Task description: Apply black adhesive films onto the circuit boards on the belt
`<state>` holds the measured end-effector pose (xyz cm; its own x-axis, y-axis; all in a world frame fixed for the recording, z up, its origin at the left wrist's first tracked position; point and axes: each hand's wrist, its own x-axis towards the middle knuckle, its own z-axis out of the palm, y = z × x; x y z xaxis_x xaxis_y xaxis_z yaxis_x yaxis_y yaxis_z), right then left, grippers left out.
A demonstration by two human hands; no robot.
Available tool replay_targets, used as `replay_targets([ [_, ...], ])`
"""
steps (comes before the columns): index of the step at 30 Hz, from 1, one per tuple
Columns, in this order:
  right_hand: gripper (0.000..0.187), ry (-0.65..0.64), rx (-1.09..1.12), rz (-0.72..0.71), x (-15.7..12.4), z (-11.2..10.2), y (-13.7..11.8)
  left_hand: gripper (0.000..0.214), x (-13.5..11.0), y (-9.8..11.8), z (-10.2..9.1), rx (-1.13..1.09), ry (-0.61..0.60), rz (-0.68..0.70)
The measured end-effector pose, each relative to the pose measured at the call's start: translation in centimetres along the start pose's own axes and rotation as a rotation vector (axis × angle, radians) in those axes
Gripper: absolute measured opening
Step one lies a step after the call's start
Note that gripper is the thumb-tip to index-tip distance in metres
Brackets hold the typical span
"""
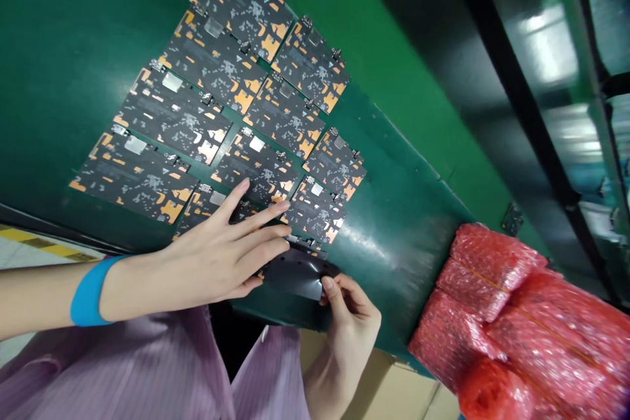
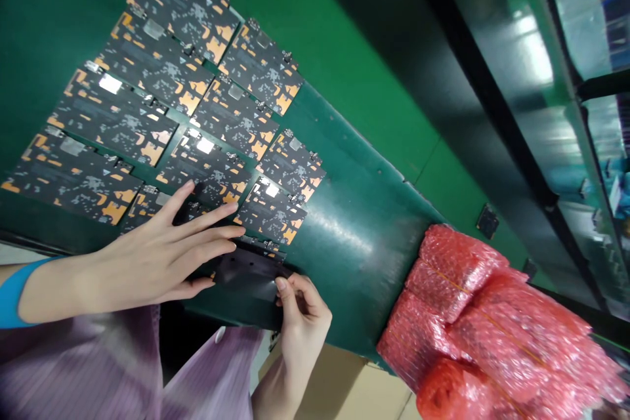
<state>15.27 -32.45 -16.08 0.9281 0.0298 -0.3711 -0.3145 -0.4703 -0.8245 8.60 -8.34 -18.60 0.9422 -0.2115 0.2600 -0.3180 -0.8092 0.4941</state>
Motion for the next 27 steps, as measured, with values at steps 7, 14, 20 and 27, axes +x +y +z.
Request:
replay_targets([
  [7, 0.027, -0.015, -0.042, -0.025, -0.17, 0.36, -0.31, 0.034, -0.17, -0.10, 0.11, 0.011, -0.015, 0.012],
  [14, 0.026, -0.014, -0.068, -0.015, -0.25, 0.21, 0.01, 0.034, -0.13, -0.22, 0.06, 0.000, -0.028, 0.000],
  [20, 0.025, -0.014, -0.084, -0.018, -0.28, 0.15, 0.12, 0.032, -0.08, -0.20, 0.07, -0.010, -0.010, -0.003],
  [27, 0.028, -0.025, -0.090, -0.014, -0.29, 0.20, 0.28, 0.032, -0.15, -0.25, 0.20, -0.009, -0.016, 0.003],
])
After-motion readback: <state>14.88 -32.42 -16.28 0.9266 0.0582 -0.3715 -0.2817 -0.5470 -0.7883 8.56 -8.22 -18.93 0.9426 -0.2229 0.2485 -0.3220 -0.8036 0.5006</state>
